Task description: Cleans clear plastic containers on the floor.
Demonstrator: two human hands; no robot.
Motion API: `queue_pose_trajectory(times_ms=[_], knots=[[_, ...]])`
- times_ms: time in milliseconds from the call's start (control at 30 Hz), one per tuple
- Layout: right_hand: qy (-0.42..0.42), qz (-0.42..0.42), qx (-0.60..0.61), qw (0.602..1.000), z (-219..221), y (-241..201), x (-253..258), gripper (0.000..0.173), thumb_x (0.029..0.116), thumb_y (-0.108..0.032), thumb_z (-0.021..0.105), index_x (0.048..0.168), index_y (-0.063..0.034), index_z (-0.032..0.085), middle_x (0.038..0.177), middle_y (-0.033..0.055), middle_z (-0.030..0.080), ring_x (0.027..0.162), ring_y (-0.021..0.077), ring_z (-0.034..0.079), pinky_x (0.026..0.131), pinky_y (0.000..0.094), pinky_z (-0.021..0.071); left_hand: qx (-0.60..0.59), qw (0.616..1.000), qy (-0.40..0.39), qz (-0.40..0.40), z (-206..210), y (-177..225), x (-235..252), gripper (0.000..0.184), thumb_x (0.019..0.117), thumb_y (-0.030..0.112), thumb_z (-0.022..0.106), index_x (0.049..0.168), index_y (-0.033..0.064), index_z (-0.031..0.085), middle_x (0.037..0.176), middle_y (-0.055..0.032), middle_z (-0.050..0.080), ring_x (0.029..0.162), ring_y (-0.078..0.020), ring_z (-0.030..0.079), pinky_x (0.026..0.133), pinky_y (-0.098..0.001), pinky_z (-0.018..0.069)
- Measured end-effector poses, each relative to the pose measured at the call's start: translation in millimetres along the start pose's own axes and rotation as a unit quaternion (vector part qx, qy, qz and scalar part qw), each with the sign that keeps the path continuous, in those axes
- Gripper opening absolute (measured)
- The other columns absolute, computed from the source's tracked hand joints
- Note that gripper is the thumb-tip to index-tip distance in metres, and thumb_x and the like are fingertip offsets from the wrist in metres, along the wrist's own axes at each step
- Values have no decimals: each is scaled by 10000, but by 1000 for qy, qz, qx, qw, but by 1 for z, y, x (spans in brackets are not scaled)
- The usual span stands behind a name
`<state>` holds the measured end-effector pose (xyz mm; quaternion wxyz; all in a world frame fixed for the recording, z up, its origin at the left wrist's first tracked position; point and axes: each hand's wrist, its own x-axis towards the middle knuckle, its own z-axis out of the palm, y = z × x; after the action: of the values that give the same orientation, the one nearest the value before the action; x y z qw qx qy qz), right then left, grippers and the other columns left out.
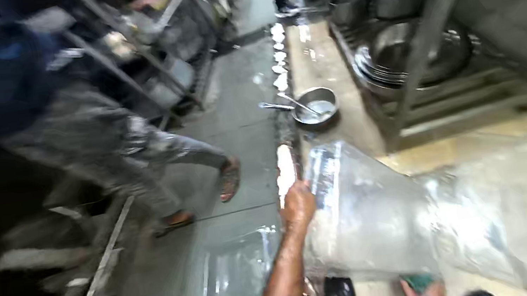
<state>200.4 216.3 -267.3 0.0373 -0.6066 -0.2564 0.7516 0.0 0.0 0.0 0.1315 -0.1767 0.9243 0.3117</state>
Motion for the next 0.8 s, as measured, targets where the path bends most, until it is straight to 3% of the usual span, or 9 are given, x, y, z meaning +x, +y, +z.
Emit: queue_pose_trajectory(times_ms=[133, 200, 400, 533, 600, 700, 800], knots=[[57, -36, -12, 998, 46, -34, -49, 703, 1100, -564, 256, 1539, -22, 340, 1512, 276, 406, 1305, 405, 502, 983, 589, 495, -44, 999, 2, 5, 25, 5, 2, 387, 1120, 252, 384, 1225, -33, 625, 1163, -288, 662, 1104, -436, 652, 953, -624, 505], [26, -50, -60, 997, 64, -44, -82, 687, 1106, -543, 275, 1512, 3, 371, 1461, 291, 455, 1253, 408, 549, 953, 572, 526, -67, 998, 6, -4, 31, 13, -1, 387, 1118, 243, 376, 1237, -41, 611, 1180, -296, 654, 1116, -447, 643, 948, -634, 502], [-97, -100, -188, 972, 93, -52, -192, 601, 1120, -467, 352, 1311, 77, 525, 1137, 264, 621, 969, 334, 676, 809, 486, 599, -102, 995, -2, -18, 48, 20, -1, 386, 1089, 222, 428, 1328, -53, 554, 1274, -317, 618, 1176, -469, 622, 971, -646, 499], [-163, -139, -231, 949, 101, -59, -221, 465, 1122, -350, 431, 1242, 81, 557, 1013, 233, 667, 852, 292, 719, 743, 439, 634, -110, 994, -10, -19, 54, 23, -2, 365, 1077, 183, 459, 1333, -65, 540, 1274, -323, 616, 1188, -462, 620, 986, -620, 501], [-197, -163, -240, 936, 99, -69, -227, 366, 1096, -263, 521, 1176, 90, 577, 943, 213, 683, 790, 270, 724, 708, 417, 642, -114, 993, -13, -21, 54, 26, -1, 366, 1082, 186, 454, 1332, -68, 538, 1270, -319, 620, 1189, -452, 624, 995, -609, 502], [-281, -232, -260, 894, 94, -90, -236, 215, 979, -156, 682, 973, 57, 655, 781, 142, 701, 678, 209, 698, 639, 368, 603, -133, 991, -17, -19, 52, 25, -1, 346, 1076, 162, 467, 1316, -73, 547, 1246, -316, 625, 1158, -441, 634, 980, -598, 509], [-310, -365, -303, 824, 94, -121, -241, 228, 903, -192, 719, 976, 23, 694, 764, 99, 724, 684, 178, 718, 661, 358, 624, -151, 988, -13, -13, 53, 23, 2, 350, 1085, 167, 444, 1319, -77, 535, 1206, -308, 637, 1105, -433, 650, 942, -587, 527]])
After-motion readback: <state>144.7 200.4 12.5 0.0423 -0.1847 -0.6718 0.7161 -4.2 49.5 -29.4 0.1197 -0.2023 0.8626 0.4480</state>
